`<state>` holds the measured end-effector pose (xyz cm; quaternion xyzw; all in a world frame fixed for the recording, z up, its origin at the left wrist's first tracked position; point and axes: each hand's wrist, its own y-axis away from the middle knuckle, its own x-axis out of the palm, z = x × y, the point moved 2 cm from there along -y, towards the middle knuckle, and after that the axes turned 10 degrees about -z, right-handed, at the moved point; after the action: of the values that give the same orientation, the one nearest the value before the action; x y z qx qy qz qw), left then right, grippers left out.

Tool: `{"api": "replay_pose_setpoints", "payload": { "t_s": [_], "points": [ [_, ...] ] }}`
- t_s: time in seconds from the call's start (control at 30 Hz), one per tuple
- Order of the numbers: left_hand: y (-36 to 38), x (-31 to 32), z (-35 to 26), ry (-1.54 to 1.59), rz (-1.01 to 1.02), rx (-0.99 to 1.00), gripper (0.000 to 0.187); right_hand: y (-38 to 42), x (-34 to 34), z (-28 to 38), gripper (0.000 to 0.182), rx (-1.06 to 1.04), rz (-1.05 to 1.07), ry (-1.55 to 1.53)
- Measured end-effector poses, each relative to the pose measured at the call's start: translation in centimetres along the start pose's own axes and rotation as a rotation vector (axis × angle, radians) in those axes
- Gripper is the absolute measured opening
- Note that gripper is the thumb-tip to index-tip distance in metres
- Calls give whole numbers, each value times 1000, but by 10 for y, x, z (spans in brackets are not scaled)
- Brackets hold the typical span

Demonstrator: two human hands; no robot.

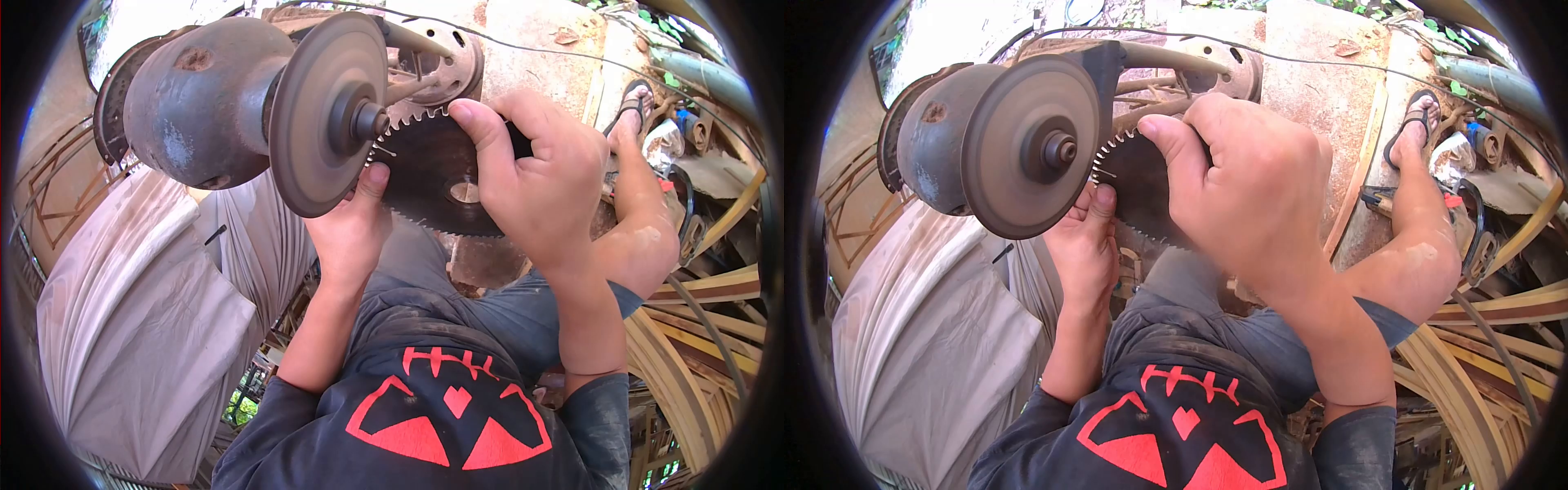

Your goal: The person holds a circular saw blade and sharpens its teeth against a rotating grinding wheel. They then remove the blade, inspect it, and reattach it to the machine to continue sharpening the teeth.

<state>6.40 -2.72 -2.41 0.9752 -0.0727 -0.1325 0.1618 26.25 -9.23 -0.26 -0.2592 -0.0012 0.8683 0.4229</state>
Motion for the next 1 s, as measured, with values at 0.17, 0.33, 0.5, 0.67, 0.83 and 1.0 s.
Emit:
{"api": "replay_pose_setpoints", "payload": {
  "t_s": [0.17, 0.33, 0.5, 0.67, 0.83, 1.0],
  "points": [
    [0, 2, 0, 29, 7, 19, 25, 1, -2, 5, 24, -10, -16, 18],
    [-1, 2, 0, 5, 7, 25, 26, 2, -2, 6, 24, 7, -9, 24],
    [0, 4, -1, 29, -13, -1, 27, 2, -3, 9, 24, -10, -18, 53],
    [0, 2, 0, 12, -2, -1, 28, 3, -3, 9, 24, -1, -17, 54],
    [0, 1, 0, -18, 9, 22, 29, 3, -3, 9, 23, -6, -30, 55],
    [-1, 2, -3, -48, 12, 30, 31, 2, -3, 7, 23, 13, -15, 42]
  ]
}}
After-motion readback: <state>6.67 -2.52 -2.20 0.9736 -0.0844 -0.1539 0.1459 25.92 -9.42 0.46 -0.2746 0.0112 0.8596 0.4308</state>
